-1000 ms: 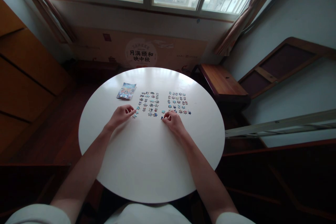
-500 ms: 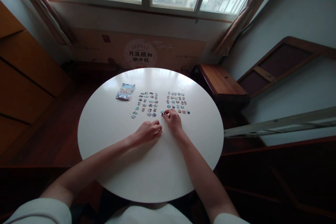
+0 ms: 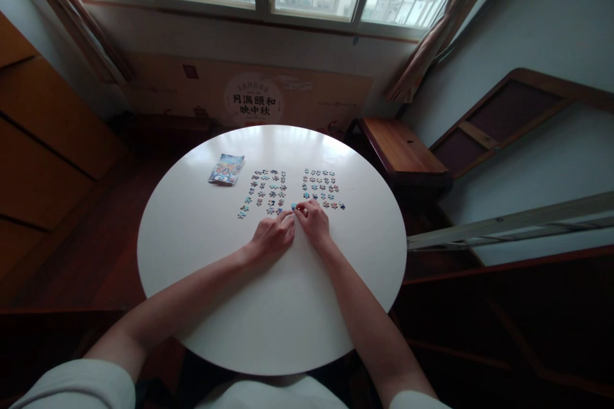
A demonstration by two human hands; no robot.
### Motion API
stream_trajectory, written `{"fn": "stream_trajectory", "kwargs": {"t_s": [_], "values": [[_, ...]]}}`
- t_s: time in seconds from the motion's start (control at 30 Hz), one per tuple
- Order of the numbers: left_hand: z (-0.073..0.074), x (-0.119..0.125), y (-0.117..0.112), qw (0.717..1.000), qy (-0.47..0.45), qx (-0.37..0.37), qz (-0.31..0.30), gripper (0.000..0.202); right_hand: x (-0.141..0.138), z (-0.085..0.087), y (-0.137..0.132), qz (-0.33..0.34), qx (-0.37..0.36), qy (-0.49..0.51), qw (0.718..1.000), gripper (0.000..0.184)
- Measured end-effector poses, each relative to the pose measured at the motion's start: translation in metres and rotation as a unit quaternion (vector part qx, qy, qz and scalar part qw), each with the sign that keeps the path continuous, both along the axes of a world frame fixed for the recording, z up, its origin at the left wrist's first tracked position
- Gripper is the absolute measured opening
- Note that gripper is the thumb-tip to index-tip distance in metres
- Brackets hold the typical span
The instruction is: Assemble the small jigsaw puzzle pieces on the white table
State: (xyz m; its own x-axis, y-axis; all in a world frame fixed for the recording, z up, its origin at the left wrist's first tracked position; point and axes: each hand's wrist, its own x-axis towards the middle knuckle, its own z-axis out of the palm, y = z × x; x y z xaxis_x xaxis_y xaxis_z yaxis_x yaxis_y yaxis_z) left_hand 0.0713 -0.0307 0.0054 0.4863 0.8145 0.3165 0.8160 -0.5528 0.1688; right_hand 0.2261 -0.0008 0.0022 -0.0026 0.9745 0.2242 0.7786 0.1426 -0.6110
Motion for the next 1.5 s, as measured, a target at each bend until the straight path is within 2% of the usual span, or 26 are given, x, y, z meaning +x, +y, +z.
{"fn": "stream_trajectory", "kwargs": {"t_s": [0.47,1.13,1.27,1.4,1.5], "values": [[0.0001,0.0007,-0.0006,0.999,-0.037,-0.019,-0.012,0.027,0.0019,-0.0027,0.0,0.007,0.008,0.003,1.0,0.012],[-0.0037,-0.0016,0.0009,1.0,-0.023,0.0,-0.021,0.027,0.0061,-0.0082,0.001,0.02,0.029,0.013,0.999,0.016],[-0.003,-0.003,-0.0014,1.0,-0.014,-0.021,0.009,0.029,0.0061,-0.0076,0.0008,0.018,0.031,0.028,0.999,0.015],[-0.0012,-0.0034,-0.0028,0.998,0.001,-0.062,-0.005,0.029,0.0054,-0.008,0.0011,0.013,0.029,0.036,0.999,0.015],[0.0,-0.0031,-0.0024,0.998,0.015,-0.063,-0.014,0.028,0.005,-0.0074,0.0008,0.017,0.03,0.027,0.999,0.015]]}}
